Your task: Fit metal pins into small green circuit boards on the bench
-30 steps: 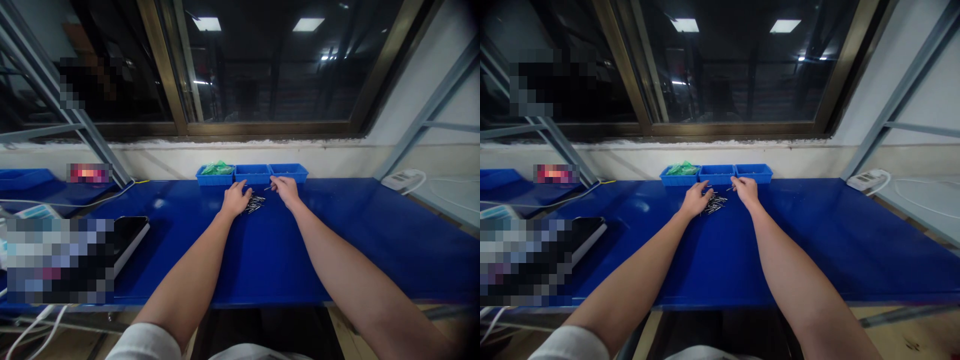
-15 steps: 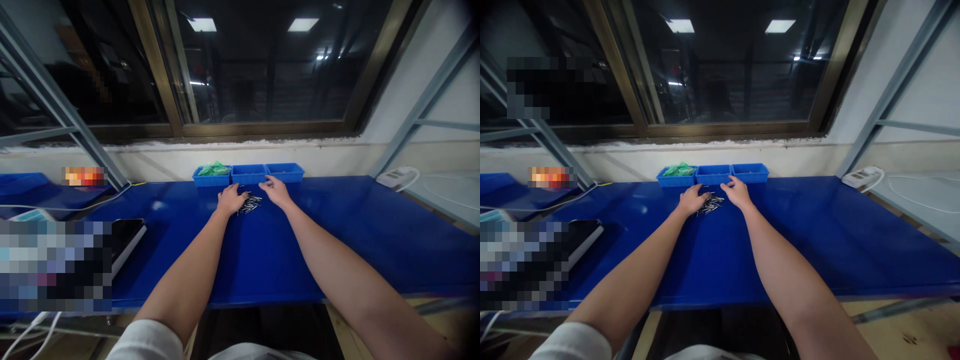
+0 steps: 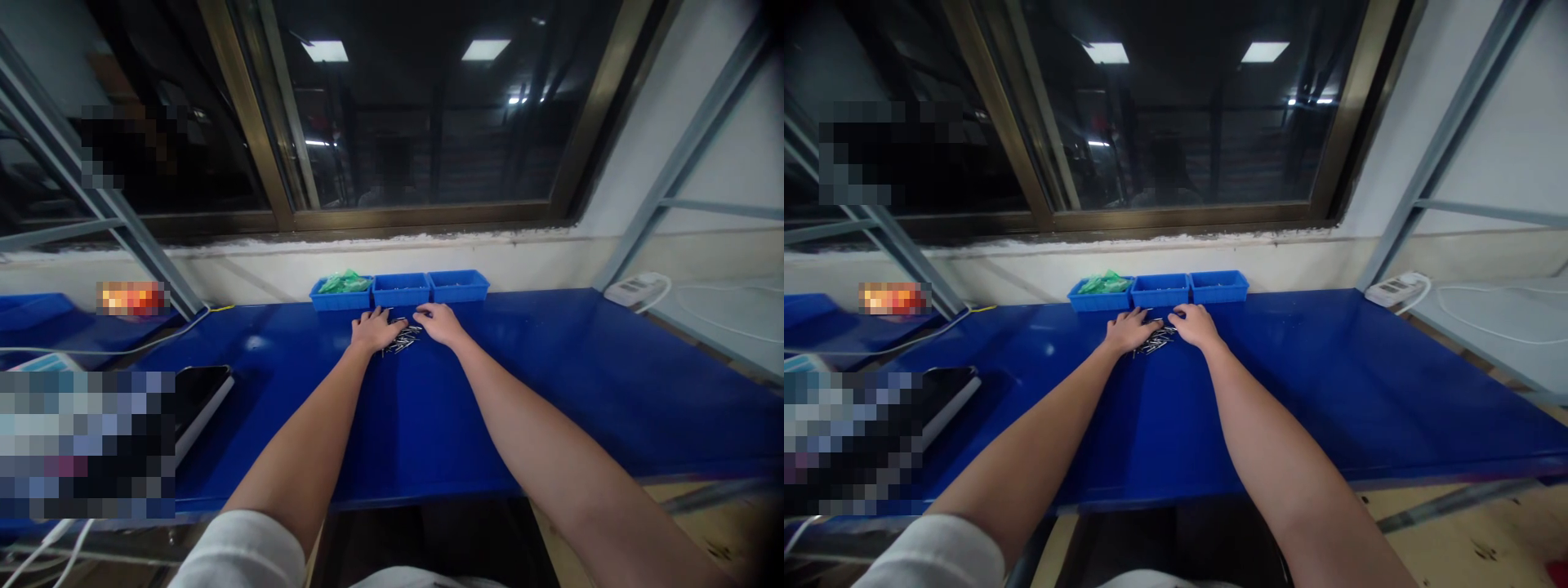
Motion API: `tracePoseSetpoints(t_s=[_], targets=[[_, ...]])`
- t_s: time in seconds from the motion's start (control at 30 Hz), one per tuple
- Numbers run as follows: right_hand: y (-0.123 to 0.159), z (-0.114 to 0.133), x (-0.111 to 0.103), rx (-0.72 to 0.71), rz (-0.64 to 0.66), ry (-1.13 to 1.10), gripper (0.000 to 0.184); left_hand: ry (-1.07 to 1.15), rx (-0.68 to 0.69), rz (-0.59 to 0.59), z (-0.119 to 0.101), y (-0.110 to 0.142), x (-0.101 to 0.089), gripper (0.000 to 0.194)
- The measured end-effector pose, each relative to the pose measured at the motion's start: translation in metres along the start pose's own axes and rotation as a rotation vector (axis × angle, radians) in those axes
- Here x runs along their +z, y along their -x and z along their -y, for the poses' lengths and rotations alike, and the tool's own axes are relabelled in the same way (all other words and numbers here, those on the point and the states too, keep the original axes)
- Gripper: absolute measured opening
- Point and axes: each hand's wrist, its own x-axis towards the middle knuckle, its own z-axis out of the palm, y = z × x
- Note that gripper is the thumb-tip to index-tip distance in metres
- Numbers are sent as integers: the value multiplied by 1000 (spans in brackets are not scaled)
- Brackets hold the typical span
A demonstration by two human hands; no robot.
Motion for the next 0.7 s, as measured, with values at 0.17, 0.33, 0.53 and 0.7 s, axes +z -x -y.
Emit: tracePoseSetpoints(t_s=[0.17,0.33,0.53,0.7], targets=[[0,1,-1,-9,0,-4,29,-37,49,14,-2,7,-2,68],[1,0,1,-64,-14,79,25,-30,238,10,-2,18,-5,60],[2,3,-3,-100,-16,79,18,-2,329,30,-4,20,-6,51],[1,3,-2,-114,4,102,15,17,371,49,-8,23,-9,49]])
